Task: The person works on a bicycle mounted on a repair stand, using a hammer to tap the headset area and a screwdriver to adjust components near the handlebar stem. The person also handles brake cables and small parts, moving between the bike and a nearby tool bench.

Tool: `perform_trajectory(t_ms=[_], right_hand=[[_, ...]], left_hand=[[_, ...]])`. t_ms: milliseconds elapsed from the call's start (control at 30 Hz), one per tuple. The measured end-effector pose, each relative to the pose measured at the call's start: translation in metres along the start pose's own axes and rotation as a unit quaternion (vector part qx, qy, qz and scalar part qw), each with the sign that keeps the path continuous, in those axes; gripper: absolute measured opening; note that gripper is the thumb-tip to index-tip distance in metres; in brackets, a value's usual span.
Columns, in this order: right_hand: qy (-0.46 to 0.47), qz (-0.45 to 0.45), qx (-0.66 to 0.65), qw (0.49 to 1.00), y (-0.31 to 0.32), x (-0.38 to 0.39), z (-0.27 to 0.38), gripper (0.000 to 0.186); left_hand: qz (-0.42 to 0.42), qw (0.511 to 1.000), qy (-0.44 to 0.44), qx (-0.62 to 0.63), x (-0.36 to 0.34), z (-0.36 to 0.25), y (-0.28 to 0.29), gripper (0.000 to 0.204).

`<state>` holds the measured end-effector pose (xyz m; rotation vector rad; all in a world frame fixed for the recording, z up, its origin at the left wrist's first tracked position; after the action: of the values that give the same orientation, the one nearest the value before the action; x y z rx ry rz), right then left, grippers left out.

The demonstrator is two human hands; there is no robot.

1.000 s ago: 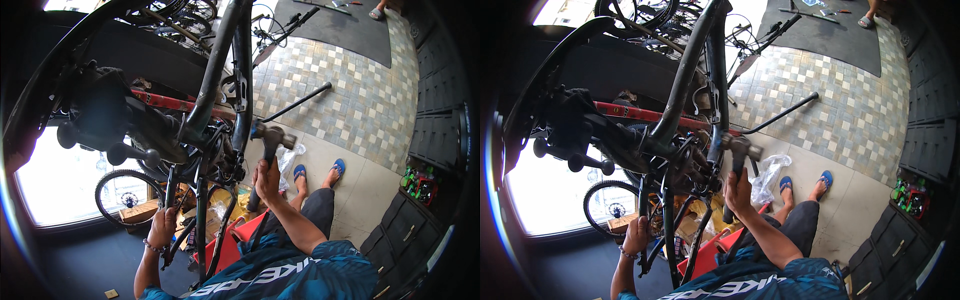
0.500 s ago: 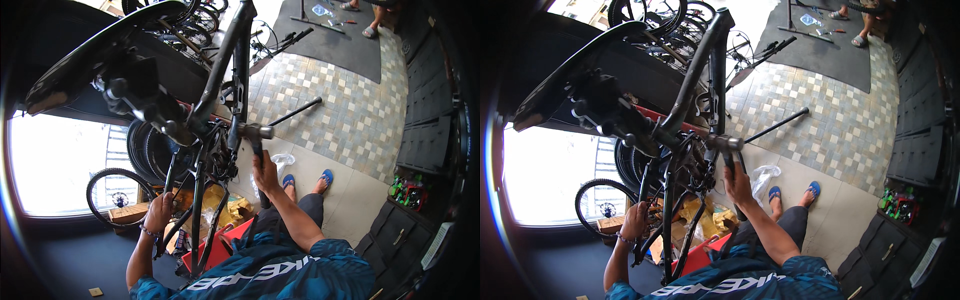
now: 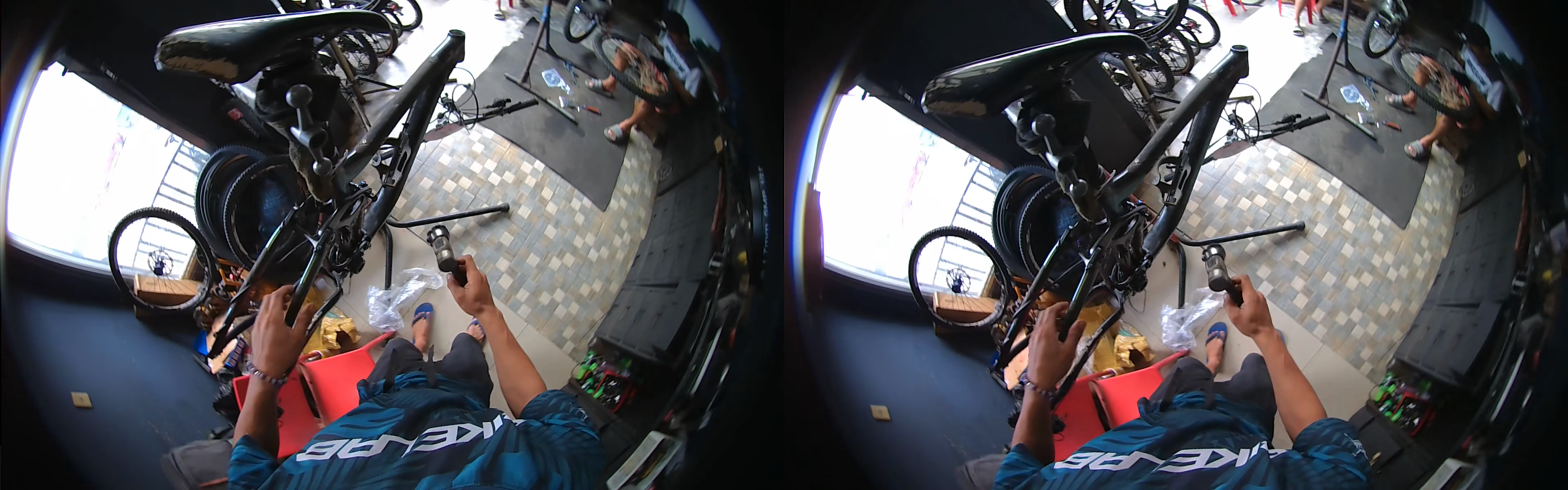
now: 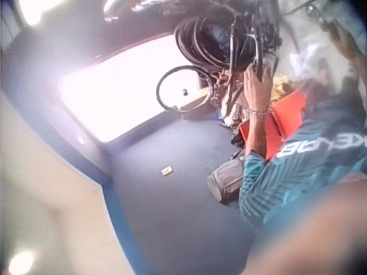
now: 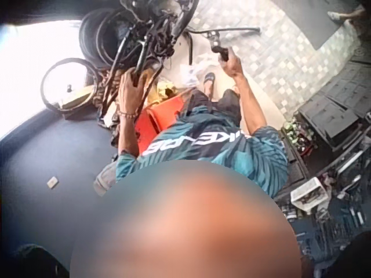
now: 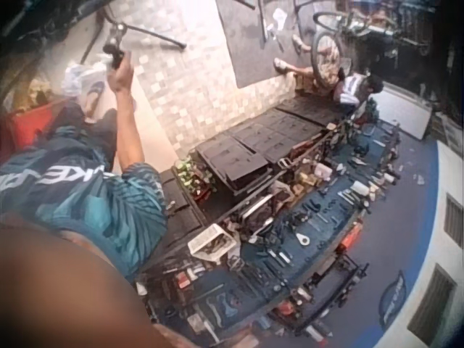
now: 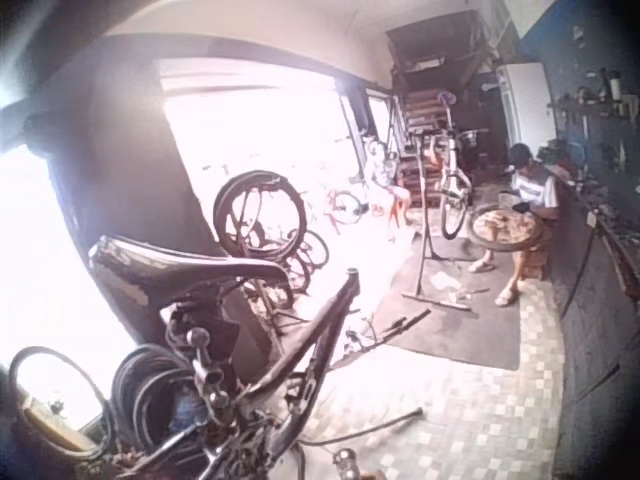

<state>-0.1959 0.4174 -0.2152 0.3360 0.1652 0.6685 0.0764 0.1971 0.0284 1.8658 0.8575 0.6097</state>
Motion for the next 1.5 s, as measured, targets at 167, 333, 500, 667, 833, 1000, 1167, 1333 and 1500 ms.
perform_trajectory(t_ms=[167,333,500,667,833,1000,1167,1333,1500], right_hand=[[-0.044,0.119,0.154,0.98,0.047,-0.025,0.003,0.052],[-0.002,0.16,0.242,0.957,0.071,-0.023,0.013,0.059],[0.01,0.174,0.268,0.948,0.091,-0.017,0.014,0.06],[0.003,0.204,0.302,0.931,0.104,-0.019,0.018,0.061],[0.033,0.19,0.292,0.937,0.093,-0.026,0.019,0.056],[0.022,0.196,0.312,0.929,0.072,-0.026,0.015,0.057],[0.016,0.257,0.356,0.898,0.059,-0.024,0.021,0.059],[-0.021,0.35,0.427,0.834,0.031,-0.036,0.019,0.062],[-0.054,0.427,0.499,0.752,-0.018,-0.061,0.001,0.07]], left_hand=[[-0.035,0.994,0.036,-0.101,0.005,0.02,-0.032,0.041],[-0.058,0.992,0.037,-0.105,0.001,0.017,-0.039,0.047],[-0.034,0.993,0.053,-0.1,-0.004,-0.002,-0.023,0.052],[-0.057,0.993,0.042,-0.099,-0.007,-0.013,-0.014,0.05],[-0.048,0.993,0.055,-0.09,-0.01,-0.003,-0.023,0.049],[-0.045,0.995,0.045,-0.08,0.002,0.012,-0.042,0.051],[-0.068,0.994,0.031,-0.083,0.001,0.013,-0.051,0.053],[-0.076,0.996,0.038,-0.04,0.006,0.009,-0.041,0.047],[-0.058,0.982,0.0,0.179,0.016,0.017,-0.021,0.04]])
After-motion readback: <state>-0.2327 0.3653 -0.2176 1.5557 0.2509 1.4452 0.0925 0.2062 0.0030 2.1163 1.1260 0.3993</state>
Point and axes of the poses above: each hand's wrist, its own x-axis away from the middle knuckle, its own y-axis out of the back of the hand, z = x × y, the point moved 3 cm from there along -x, towards the middle knuckle, and after that the axes turned 5 degrees about x, right-handed, at the moved point
